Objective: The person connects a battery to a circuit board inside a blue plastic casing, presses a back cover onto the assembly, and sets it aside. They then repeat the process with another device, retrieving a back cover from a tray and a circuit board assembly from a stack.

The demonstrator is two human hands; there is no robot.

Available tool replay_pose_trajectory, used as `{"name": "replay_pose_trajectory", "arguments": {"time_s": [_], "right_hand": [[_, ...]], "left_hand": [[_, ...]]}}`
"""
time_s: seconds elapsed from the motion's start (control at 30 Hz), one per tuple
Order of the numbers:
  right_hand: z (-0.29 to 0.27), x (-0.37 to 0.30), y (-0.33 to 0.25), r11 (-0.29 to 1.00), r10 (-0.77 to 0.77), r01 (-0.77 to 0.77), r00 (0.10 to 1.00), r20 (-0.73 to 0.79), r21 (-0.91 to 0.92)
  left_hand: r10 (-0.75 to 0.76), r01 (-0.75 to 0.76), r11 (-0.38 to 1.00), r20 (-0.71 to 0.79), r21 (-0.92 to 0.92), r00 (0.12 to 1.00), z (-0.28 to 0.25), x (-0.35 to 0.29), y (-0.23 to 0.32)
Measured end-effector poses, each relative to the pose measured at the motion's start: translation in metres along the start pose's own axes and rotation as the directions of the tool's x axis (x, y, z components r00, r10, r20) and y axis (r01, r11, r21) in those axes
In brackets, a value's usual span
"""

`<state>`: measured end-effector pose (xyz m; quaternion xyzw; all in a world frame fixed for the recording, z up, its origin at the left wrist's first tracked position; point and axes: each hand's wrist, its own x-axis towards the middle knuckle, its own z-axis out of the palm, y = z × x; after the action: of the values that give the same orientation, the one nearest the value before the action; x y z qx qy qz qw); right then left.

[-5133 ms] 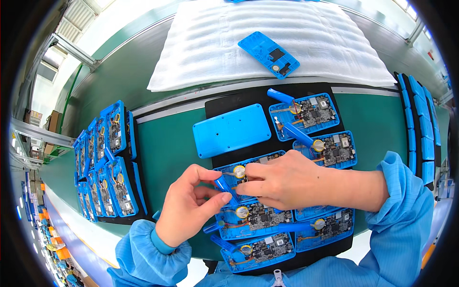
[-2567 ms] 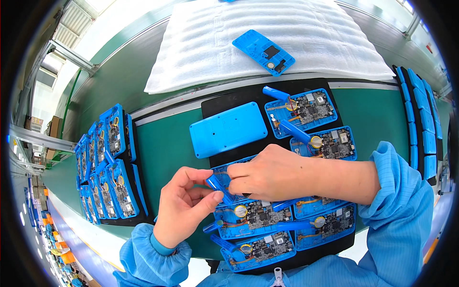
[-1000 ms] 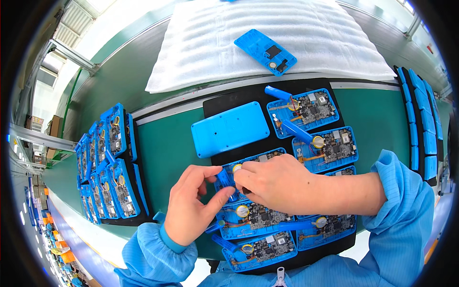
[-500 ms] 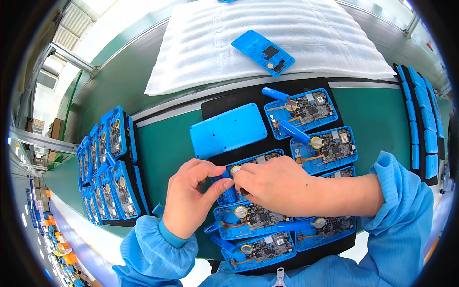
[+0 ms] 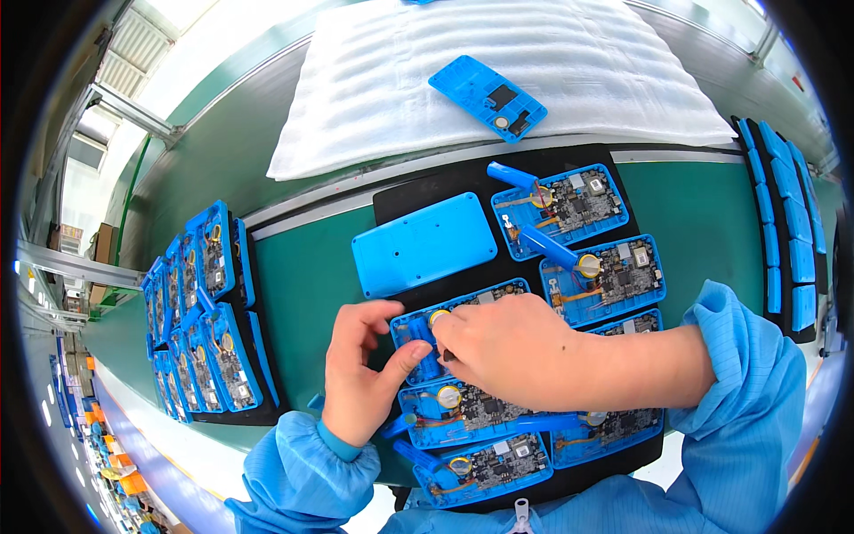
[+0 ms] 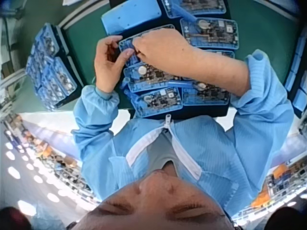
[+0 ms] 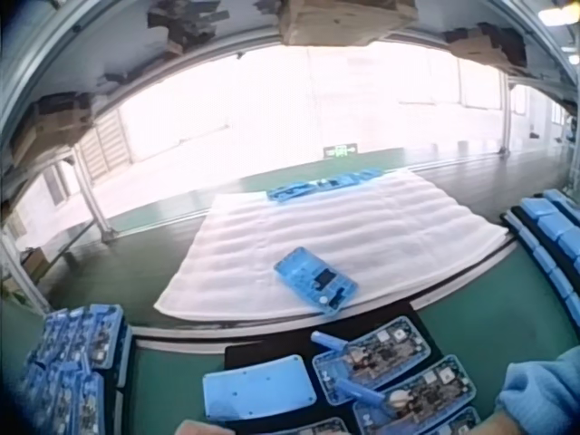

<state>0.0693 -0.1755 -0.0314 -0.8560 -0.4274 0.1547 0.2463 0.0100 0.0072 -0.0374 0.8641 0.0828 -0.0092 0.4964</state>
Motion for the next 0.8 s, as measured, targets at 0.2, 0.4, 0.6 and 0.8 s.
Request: {"name": "replay_pose_trajectory", "arguments": {"time_s": [0.2,0.4,0.6,0.8], "right_hand": [[0.003,0.001,-0.002,0.997,0.052,-0.048,0.995,-0.08,0.054],[-0.009,0.001,-0.004,0.981,0.094,-0.093,0.996,-0.001,0.17],[-0.003,0.001,-0.005,0.992,0.06,-0.052,0.997,-0.058,0.119],[-0.004,0.002,-0.007,0.997,0.04,-0.036,0.998,-0.053,0.063]], "left_hand": [[0.188,-0.192,0.978,0.057,0.079,0.981,-0.007,-0.001,-0.013],[0.136,-0.14,0.99,0.142,0.019,0.98,-0.012,0.005,-0.01],[0.228,-0.218,0.94,-0.009,0.263,0.974,-0.017,-0.009,-0.001],[0.493,-0.544,0.424,0.319,0.724,0.809,-0.022,-0.029,0.013]]}}
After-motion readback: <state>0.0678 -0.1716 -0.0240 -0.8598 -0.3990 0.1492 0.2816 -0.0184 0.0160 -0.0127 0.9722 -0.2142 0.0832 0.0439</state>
